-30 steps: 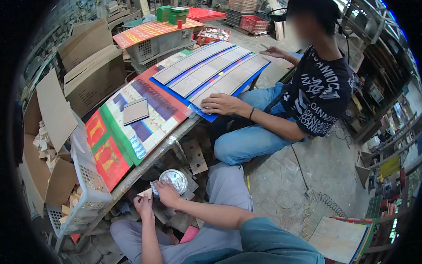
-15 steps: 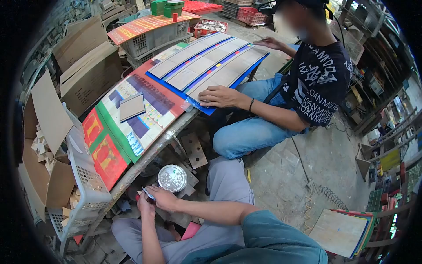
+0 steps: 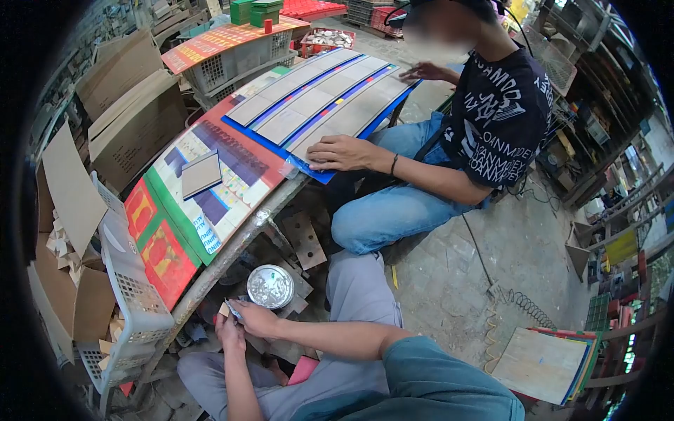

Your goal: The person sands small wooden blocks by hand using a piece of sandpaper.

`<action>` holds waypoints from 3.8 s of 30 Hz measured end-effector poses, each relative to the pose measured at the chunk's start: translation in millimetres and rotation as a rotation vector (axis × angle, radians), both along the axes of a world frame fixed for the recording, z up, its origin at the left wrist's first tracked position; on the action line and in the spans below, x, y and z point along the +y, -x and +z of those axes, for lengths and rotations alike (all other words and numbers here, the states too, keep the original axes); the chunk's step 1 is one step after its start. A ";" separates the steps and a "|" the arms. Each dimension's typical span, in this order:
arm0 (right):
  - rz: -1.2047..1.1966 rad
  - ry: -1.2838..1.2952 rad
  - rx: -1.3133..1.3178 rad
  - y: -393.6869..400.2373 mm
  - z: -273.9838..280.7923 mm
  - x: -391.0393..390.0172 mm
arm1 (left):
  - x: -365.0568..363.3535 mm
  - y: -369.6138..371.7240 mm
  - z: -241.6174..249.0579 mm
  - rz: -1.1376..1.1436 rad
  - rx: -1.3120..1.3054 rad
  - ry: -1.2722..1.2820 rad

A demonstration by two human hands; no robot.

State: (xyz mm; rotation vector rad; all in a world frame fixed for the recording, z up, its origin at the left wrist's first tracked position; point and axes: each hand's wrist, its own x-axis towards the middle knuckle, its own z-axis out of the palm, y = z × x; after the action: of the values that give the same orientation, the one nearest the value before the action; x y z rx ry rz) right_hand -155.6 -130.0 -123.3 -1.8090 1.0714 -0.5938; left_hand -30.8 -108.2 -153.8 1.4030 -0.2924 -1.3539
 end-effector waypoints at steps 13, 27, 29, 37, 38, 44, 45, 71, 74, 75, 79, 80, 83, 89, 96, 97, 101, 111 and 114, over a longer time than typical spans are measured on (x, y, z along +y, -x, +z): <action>-0.027 0.042 0.009 -0.7 -12.9 -0.7 | 0.1 -1.9 -10.7 -0.080 -0.034 0.080; -0.019 -0.111 -0.002 -1.3 -12.7 -9.8 | -2.0 7.5 -6.6 -0.126 -0.111 0.035; -0.011 -0.158 -0.005 -1.3 -16.9 -11.4 | 1.1 2.4 -15.7 -0.145 -0.137 0.005; -0.011 -0.175 -0.078 4.1 -2.2 -20.8 | -14.3 10.7 -11.2 -0.057 0.061 -0.023; -0.010 -0.173 -0.075 3.7 -7.4 -21.8 | -13.9 8.4 -19.7 -0.040 0.058 -0.013; 0.027 -0.061 0.038 6.2 -10.4 -19.0 | -12.2 9.6 -5.5 -0.069 0.090 -0.028; 0.049 -0.050 0.053 6.0 -9.6 -18.6 | -10.4 6.6 -4.8 -0.077 0.091 -0.018; 0.117 -0.072 0.161 1.3 -0.3 -17.4 | -5.9 8.9 -5.8 0.019 -0.015 0.031; 0.116 -0.348 0.145 4.3 14.4 -18.9 | -5.8 4.8 -5.3 0.115 0.040 -0.121; 0.092 -0.272 0.137 4.3 13.6 -20.8 | -6.0 7.8 -0.1 0.091 0.043 -0.097; -0.003 0.117 -0.084 3.1 12.1 -19.9 | -11.3 6.8 1.9 0.101 0.086 0.037; 0.004 0.123 -0.080 2.3 12.9 -20.7 | -9.1 7.1 9.7 0.119 0.205 -0.012; 0.252 0.397 -0.064 8.6 32.7 -24.7 | -12.6 7.5 34.6 0.136 0.285 -0.118; 0.111 0.297 0.035 11.0 10.9 -40.0 | -5.7 -9.2 31.5 -0.111 0.394 -0.109; 0.323 0.438 -0.195 5.2 29.8 -25.2 | -15.8 14.3 63.2 0.276 0.309 -0.197; 0.269 0.395 -0.185 5.4 28.7 -26.4 | -14.9 10.9 60.2 0.295 0.296 -0.215; 0.029 0.298 0.050 8.9 2.0 -45.3 | -5.9 -12.2 38.1 -0.037 0.461 -0.050; 0.000 -0.108 -0.242 -0.9 14.5 -14.0 | -2.9 -2.3 17.9 -0.058 -0.038 -0.045; 0.043 -0.248 -0.169 -0.1 5.2 -19.9 | -4.5 -10.0 10.6 0.001 -0.068 -0.088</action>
State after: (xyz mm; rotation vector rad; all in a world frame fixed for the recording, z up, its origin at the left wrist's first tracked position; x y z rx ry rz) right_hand -155.5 -149.8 -118.1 -1.5350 0.9445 -0.5517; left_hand -20.9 -112.7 -143.2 1.5243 -0.2799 -1.3335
